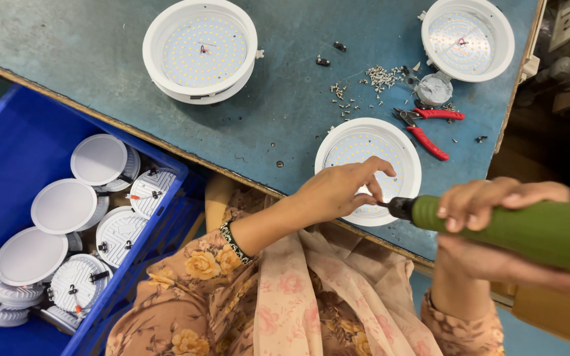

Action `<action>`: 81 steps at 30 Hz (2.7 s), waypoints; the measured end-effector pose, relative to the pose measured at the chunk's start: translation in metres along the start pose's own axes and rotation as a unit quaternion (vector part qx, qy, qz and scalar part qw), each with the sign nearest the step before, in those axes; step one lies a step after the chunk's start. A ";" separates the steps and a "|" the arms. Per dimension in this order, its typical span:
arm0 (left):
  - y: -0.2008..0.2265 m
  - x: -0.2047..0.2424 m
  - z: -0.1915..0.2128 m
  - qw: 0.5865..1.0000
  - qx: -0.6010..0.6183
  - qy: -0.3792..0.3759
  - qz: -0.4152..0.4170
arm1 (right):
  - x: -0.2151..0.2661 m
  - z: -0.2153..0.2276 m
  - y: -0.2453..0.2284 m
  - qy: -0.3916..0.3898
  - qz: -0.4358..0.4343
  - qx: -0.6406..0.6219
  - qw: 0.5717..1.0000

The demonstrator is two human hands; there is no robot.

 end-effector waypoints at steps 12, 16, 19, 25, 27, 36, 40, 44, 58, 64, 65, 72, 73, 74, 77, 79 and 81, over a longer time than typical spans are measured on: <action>-0.013 0.012 -0.005 0.990 -0.143 0.002 0.007 | 0.018 -0.015 0.034 0.022 -0.038 0.005 0.999; -0.006 0.012 -0.003 0.985 -0.175 0.001 0.005 | 0.022 -0.015 0.038 0.026 -0.048 0.001 0.999; 0.003 0.015 0.002 0.981 -0.192 -0.026 -0.022 | 0.023 -0.015 0.042 0.021 -0.056 0.004 0.998; 0.017 0.040 0.019 0.935 -0.294 -0.036 -0.195 | 0.023 -0.010 0.039 0.009 -0.033 0.066 0.997; 0.016 0.044 0.020 0.923 -0.317 0.008 -0.219 | 0.026 -0.008 0.040 -0.002 -0.038 0.067 0.997; 0.001 0.049 0.015 0.928 -0.292 0.016 -0.229 | 0.036 0.002 0.052 -0.066 -0.061 -0.024 0.996; 0.014 0.042 0.020 0.930 -0.306 0.001 -0.204 | 0.028 -0.004 0.048 -0.084 -0.079 -0.051 0.992; 0.022 0.041 0.068 0.968 -0.171 0.069 -0.168 | 0.012 0.000 0.039 -0.040 -0.052 -0.039 0.997; -0.132 -0.073 0.085 0.885 -0.437 0.139 0.082 | 0.002 0.003 -0.002 0.063 0.006 0.188 0.980; -0.111 -0.082 0.100 0.874 -0.457 0.145 0.078 | 0.002 0.016 -0.014 0.064 0.013 0.181 0.981; -0.105 -0.075 0.109 0.926 -0.331 0.158 0.088 | 0.002 0.015 -0.013 0.059 0.013 0.163 0.985; -0.043 -0.027 0.061 0.988 0.072 0.108 0.084 | -0.017 -0.004 -0.005 0.002 0.019 0.003 1.000; -0.042 -0.022 0.050 0.984 0.111 0.089 0.108 | -0.022 -0.008 -0.005 -0.006 0.023 -0.004 1.000; -0.041 -0.018 0.040 0.977 0.151 0.069 0.131 | -0.026 -0.012 -0.006 -0.012 0.026 -0.011 1.000; -0.033 -0.013 0.027 0.976 0.147 0.068 0.144 | -0.034 -0.020 -0.012 -0.021 0.032 -0.025 0.999; -0.024 -0.013 0.027 0.983 0.116 0.079 0.115 | -0.039 -0.023 -0.014 -0.023 0.039 -0.024 0.999; -0.013 -0.013 0.025 0.989 0.097 0.081 0.071 | -0.040 -0.024 -0.017 -0.021 0.041 -0.031 0.998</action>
Point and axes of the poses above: each hand's wrist, its own x-axis away from the middle knuckle, its own z-axis out of the back of the hand, y = z × x, the point moved 9 cm from there along -x, towards the middle knuckle, and after that the axes turned 1 degree about x, right-handed, at the moved point
